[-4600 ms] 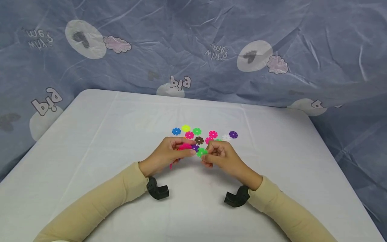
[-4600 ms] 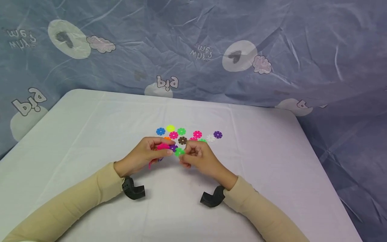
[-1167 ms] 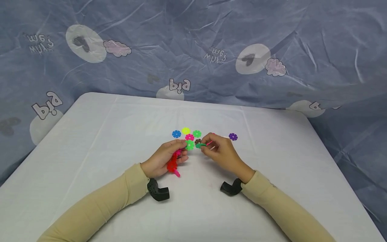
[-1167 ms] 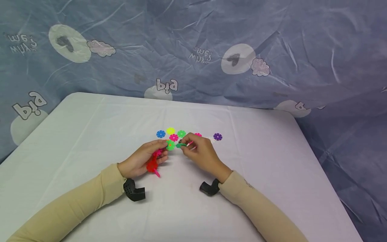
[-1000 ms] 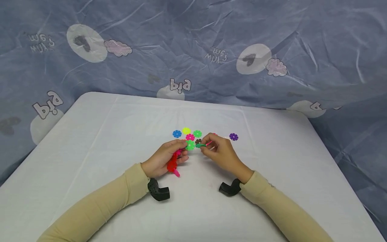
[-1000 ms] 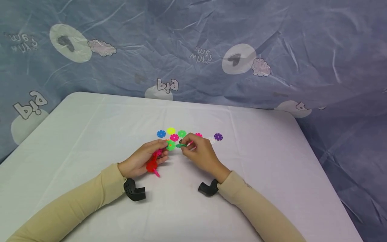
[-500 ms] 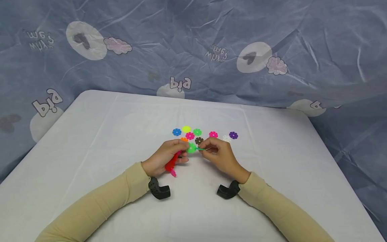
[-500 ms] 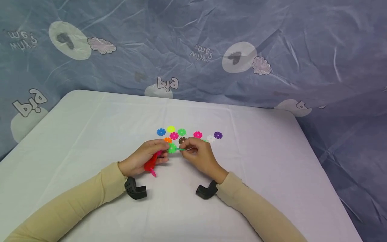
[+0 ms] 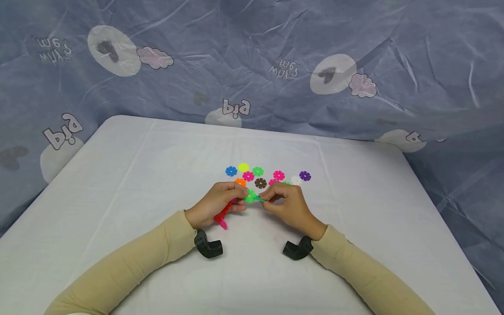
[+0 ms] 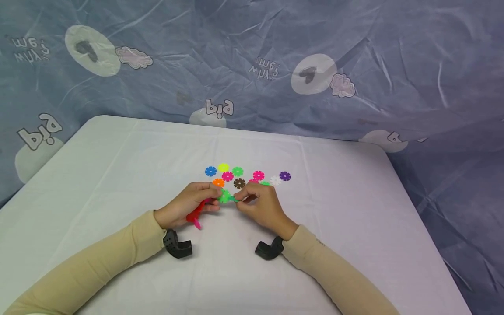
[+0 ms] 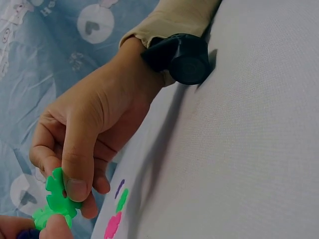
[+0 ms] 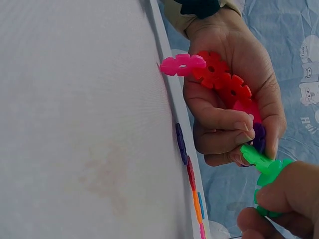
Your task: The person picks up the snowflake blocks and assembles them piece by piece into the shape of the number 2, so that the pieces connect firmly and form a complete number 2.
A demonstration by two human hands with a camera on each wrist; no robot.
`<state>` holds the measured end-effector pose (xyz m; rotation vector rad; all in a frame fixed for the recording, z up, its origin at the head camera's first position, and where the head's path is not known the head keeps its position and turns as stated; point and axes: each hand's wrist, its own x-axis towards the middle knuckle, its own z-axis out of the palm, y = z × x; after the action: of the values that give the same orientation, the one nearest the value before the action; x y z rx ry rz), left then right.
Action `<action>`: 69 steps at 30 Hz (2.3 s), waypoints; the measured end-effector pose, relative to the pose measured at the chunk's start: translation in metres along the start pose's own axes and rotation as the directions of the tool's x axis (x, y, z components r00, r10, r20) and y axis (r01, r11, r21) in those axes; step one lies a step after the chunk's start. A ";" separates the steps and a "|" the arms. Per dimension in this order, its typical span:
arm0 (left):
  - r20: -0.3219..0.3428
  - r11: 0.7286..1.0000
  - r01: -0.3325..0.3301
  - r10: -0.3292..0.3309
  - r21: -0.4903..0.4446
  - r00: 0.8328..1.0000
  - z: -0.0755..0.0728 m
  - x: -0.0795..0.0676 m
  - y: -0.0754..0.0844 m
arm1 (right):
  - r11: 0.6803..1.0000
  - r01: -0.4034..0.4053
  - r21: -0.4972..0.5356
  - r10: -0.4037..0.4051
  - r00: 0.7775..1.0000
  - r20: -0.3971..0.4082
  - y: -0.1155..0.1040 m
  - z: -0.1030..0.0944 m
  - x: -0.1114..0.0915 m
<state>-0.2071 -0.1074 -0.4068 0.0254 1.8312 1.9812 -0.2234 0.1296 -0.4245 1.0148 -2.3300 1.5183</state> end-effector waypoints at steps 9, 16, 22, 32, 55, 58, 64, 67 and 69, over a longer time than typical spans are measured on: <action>0.017 0.998 0.030 -0.029 -0.055 0.999 0.001 0.002 -0.002 | 1.000 -0.003 -0.009 0.003 1.000 -0.002 0.000 0.002 0.002; 0.018 0.993 0.057 -0.055 -0.105 0.998 0.003 0.002 -0.003 | 0.999 -0.040 0.020 0.040 0.999 0.003 0.000 0.002 0.001; 0.025 0.993 0.061 -0.059 -0.097 0.998 0.003 0.002 -0.003 | 0.999 -0.034 0.040 0.033 0.999 0.010 0.000 0.002 0.001; 0.001 0.998 0.040 -0.040 -0.055 0.999 0.003 0.002 -0.003 | 0.994 -0.067 0.089 0.064 0.997 0.034 -0.003 0.000 0.003; 0.173 0.990 0.108 -0.090 -0.094 0.981 -0.005 0.003 -0.001 | 0.985 -0.141 0.103 0.128 0.985 0.117 0.004 -0.015 0.009; 0.190 0.994 0.075 -0.059 -0.079 0.980 -0.003 0.003 -0.002 | 0.976 -0.174 0.134 0.154 0.977 0.148 0.004 -0.018 0.010; 0.185 1.000 0.014 -0.012 -0.007 0.983 0.003 0.003 -0.003 | 0.979 -0.160 0.125 0.137 0.976 0.170 0.001 -0.018 0.011; 0.185 1.000 -0.015 0.013 0.009 0.983 0.004 0.004 -0.004 | 0.986 -0.139 0.088 0.121 0.976 0.180 0.000 -0.018 0.011; 0.175 0.998 -0.038 0.030 0.041 0.984 0.003 0.005 -0.005 | 0.990 -0.128 0.063 0.114 0.974 0.197 0.000 -0.017 0.011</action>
<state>-0.2087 -0.1032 -0.4129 0.2375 1.7719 1.8967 -0.2349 0.1397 -0.4108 1.1025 -2.5261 1.6302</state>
